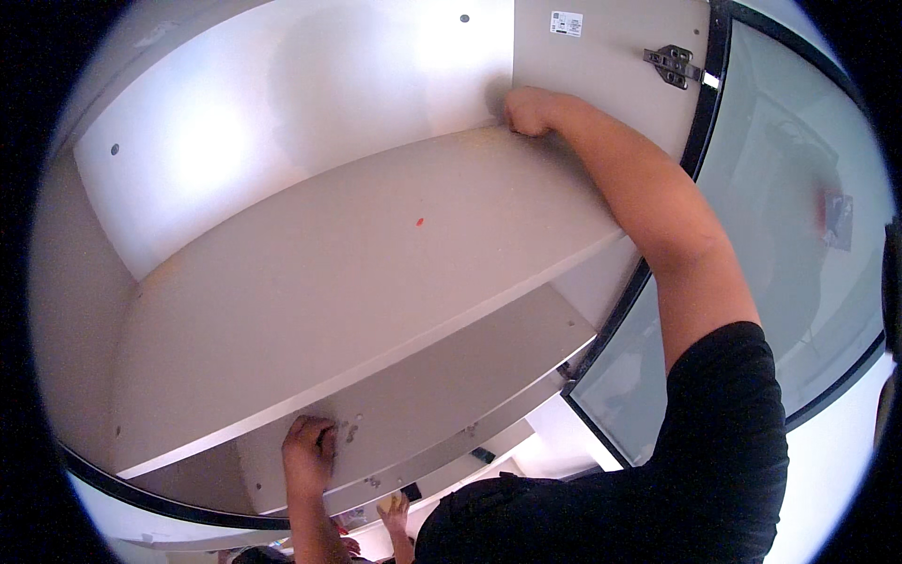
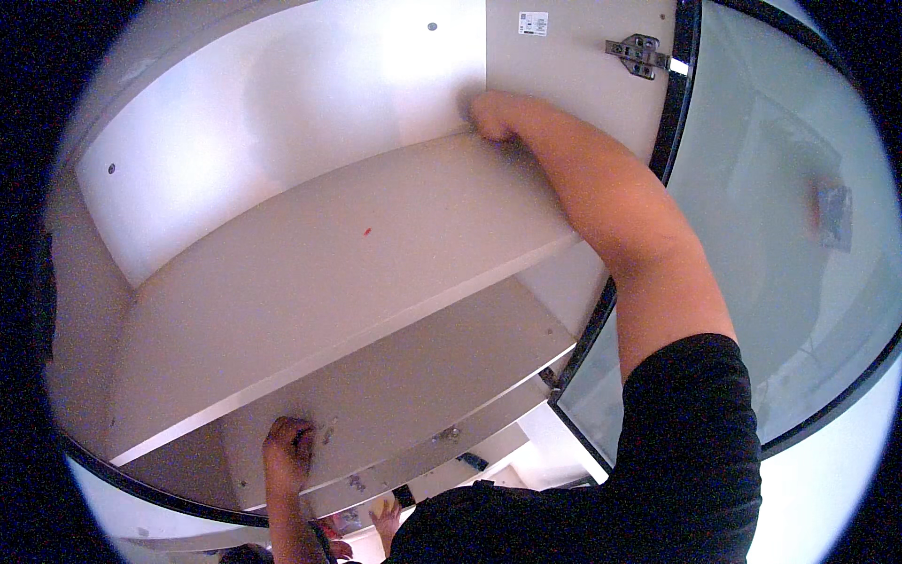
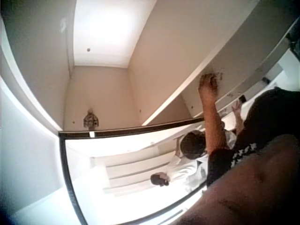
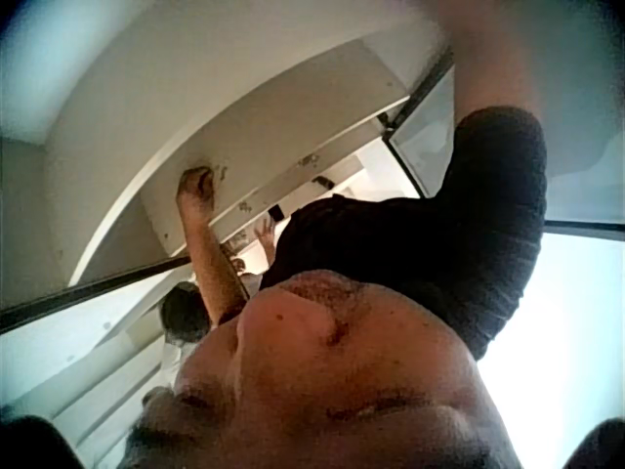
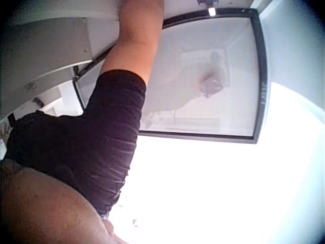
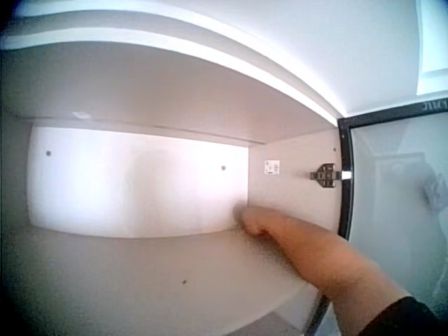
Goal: The person organizes metal hinges on a shelf and begins installing them into the pre-drilled holes of a cabinet using their hands.
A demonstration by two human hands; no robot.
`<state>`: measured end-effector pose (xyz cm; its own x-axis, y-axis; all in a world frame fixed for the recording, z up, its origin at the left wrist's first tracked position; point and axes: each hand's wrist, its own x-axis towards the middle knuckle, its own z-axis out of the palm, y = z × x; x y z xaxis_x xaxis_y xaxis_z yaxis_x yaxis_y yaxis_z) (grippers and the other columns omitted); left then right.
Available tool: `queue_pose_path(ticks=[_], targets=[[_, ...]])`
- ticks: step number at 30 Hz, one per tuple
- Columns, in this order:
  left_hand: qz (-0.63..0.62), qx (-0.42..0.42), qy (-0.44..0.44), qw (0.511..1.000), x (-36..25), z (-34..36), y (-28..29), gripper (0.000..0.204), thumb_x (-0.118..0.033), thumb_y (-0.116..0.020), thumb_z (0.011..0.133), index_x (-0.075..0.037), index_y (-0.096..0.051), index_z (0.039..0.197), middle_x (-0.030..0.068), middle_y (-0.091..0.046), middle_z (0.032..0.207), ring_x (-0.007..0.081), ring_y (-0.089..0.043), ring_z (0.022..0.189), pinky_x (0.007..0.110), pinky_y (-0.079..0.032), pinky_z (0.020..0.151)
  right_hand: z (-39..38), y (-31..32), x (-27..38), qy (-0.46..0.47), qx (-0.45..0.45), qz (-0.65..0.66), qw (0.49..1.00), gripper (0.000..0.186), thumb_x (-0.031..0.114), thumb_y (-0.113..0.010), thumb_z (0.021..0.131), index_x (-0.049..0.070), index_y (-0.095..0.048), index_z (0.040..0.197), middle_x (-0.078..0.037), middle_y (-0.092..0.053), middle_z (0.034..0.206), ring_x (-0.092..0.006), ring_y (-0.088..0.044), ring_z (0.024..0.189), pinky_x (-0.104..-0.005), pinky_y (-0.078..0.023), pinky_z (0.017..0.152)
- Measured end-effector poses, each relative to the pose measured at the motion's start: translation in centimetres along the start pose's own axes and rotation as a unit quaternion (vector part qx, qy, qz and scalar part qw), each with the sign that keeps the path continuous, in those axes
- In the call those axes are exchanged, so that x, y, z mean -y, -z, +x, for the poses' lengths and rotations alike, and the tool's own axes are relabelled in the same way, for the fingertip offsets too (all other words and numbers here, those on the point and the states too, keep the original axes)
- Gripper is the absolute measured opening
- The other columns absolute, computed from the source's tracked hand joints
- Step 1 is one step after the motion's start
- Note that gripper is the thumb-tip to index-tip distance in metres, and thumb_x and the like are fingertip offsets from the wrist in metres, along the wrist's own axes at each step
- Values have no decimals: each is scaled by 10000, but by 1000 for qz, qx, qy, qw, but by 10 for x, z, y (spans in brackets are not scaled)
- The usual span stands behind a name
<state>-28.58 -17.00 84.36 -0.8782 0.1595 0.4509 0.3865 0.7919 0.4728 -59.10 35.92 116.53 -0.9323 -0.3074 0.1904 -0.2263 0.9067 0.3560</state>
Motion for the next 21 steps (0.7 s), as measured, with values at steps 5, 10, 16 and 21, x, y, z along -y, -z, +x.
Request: queue_pose_path(ticks=[5, 10, 16, 21], targets=[[-9, -8, -14, 1000, -1, 3, -3, 136, -13, -759, 832, -43, -727, 961, 165, -719, 972, 387, -705, 928, 467, -577, 851, 2, -8, -18, 17, 26, -15, 999, 215, 119, -681, 797, 26, -808, 943, -263, -759, 986, -446, -744, 925, -546, -559, 815], [-4, -2, -17, 1000, 1, 5, -8, 128, -17, -757, 839, -45, -730, 961, 167, -723, 983, 390, -706, 919, 464, -577, 856, -7, -9, -19, 3, 2, 2, 1000, 230, 111, -692, 784, 32, -810, 964, -258, -761, 1000, -434, -748, 942, -550, -559, 818], [12, -4, -34, 999, 7, 0, -9, 134, -49, -773, 848, -49, -740, 978, 166, -721, 982, 389, -705, 918, 464, -578, 848, -19, 7, 1, 67, 0, -26, 997, 286, 88, -681, 796, 46, -798, 1053, -249, -758, 1013, -438, -736, 991, -555, -556, 866], [17, -14, -6, 1000, 3, -2, -6, 163, -88, -786, 862, -48, -747, 1015, 175, -714, 980, 391, -706, 934, 457, -580, 858, -36, 21, 16, 35, -38, -27, 998, 339, 82, -674, 848, 75, -776, 1172, -235, -753, 1146, -442, -703, 1117, -540, -542, 996]])
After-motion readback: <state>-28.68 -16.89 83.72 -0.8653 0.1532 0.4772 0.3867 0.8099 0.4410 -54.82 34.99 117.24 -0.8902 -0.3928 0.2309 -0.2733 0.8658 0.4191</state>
